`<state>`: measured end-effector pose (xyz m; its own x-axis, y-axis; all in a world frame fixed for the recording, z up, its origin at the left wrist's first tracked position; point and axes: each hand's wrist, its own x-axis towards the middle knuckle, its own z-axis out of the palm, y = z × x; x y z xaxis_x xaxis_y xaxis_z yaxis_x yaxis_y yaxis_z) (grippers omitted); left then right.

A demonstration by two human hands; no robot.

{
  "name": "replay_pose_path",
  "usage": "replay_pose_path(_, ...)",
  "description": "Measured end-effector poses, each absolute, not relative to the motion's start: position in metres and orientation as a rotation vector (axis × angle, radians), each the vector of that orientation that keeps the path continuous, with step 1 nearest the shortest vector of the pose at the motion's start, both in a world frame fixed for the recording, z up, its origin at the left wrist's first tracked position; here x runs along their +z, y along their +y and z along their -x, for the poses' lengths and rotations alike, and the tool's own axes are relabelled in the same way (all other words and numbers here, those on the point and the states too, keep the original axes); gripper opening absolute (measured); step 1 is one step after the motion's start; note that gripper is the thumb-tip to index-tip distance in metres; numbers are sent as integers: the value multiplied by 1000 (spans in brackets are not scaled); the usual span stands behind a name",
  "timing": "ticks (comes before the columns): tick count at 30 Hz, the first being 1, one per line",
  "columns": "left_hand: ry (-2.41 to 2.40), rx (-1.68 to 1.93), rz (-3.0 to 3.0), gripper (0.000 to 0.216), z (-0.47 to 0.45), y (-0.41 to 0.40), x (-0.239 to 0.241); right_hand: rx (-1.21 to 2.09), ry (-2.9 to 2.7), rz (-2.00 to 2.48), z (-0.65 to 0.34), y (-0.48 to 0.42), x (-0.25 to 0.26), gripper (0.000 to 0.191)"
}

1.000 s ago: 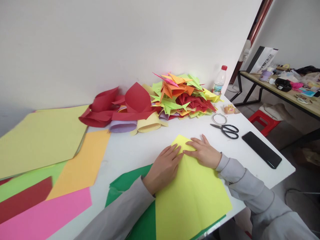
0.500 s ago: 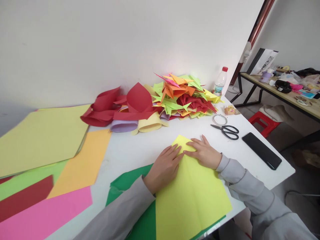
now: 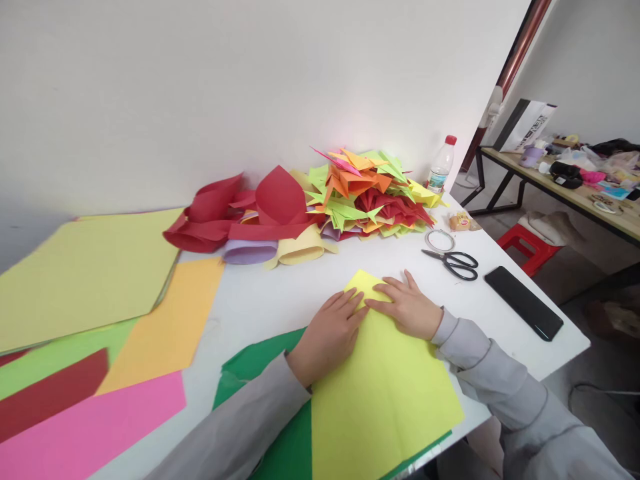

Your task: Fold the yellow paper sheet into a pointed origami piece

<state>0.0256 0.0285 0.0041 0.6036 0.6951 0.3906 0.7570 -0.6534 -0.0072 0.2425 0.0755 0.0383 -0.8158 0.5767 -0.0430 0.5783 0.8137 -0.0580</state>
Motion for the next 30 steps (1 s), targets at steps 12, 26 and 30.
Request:
replay_pose_path(12,-1201,-552,2626,38,-27,28,6,-27,2993,-949,-240,73,40,51)
replay_pose_path(26,-1235,-645,2669,36,-24,29,4,124,3240,-1010,-239,69,38,43)
replay_pose_path(30,-1239,-664,2674,36,-25,29,6,66,3264,-957,-239,69,37,39)
